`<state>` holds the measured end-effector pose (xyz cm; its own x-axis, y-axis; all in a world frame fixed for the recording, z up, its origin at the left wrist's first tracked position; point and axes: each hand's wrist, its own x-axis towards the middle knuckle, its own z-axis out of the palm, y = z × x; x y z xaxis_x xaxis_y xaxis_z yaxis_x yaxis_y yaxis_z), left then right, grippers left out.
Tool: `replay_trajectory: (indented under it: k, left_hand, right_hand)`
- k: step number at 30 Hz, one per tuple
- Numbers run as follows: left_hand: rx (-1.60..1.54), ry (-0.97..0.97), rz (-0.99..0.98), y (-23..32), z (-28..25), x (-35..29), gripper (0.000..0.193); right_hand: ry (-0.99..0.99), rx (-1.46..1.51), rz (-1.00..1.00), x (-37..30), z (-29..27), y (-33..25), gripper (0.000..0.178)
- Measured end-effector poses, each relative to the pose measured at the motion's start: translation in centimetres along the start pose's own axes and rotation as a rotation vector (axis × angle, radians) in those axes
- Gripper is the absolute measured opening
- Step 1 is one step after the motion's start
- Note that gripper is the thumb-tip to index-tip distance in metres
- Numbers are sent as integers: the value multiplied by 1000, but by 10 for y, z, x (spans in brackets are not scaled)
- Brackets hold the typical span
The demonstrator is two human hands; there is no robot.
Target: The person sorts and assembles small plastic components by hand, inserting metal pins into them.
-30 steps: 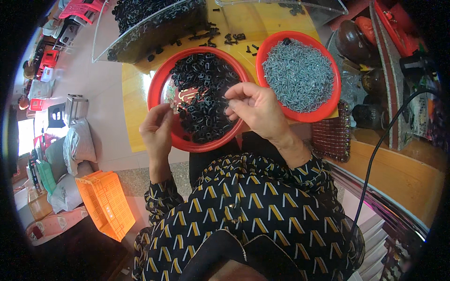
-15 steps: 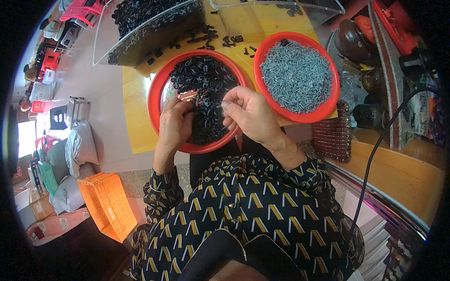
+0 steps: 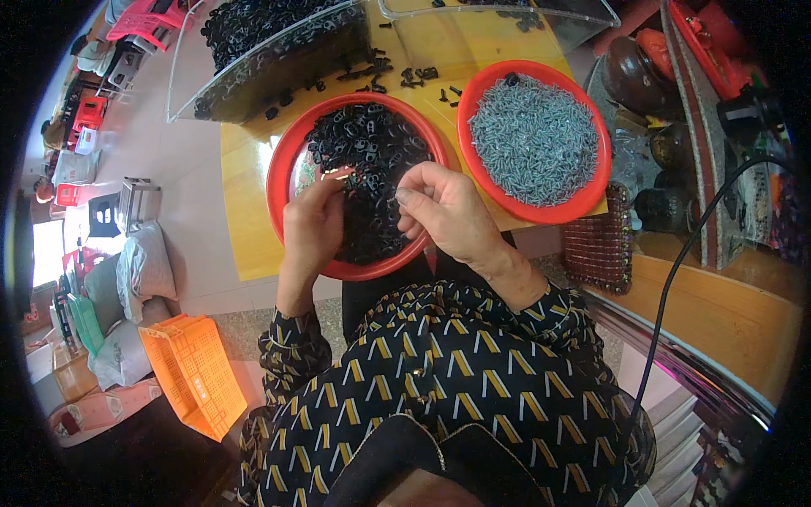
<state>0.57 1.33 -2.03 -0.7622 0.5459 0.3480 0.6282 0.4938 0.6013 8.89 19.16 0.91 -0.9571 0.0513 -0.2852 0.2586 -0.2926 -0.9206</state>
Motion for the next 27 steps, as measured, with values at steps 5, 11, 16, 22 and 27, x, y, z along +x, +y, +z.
replay_trajectory:
  k: [5, 11, 16, 22, 27]
  left_hand:
    - [-1036, 81, -609, 12, -9, -6, 18]
    - [-1321, 4, -652, 17, -14, -15, 21]
    - [-1301, 80, -600, 20, -9, -19, 18]
    - [-1275, 169, -552, 24, -7, -18, 14]
    - [-1311, 130, -575, 24, -4, -21, 14]
  right_hand:
    - [47, -25, -129, 5, 2, 1, 8]
    - [-3, 57, -31, 7, 13, -3, 8]
    - [-27, 133, -12, 8, 13, 1, 8]
    - [-37, 116, 3, 9, 17, 1, 6]
    - [-83, 34, -12, 9, 20, -1, 5]
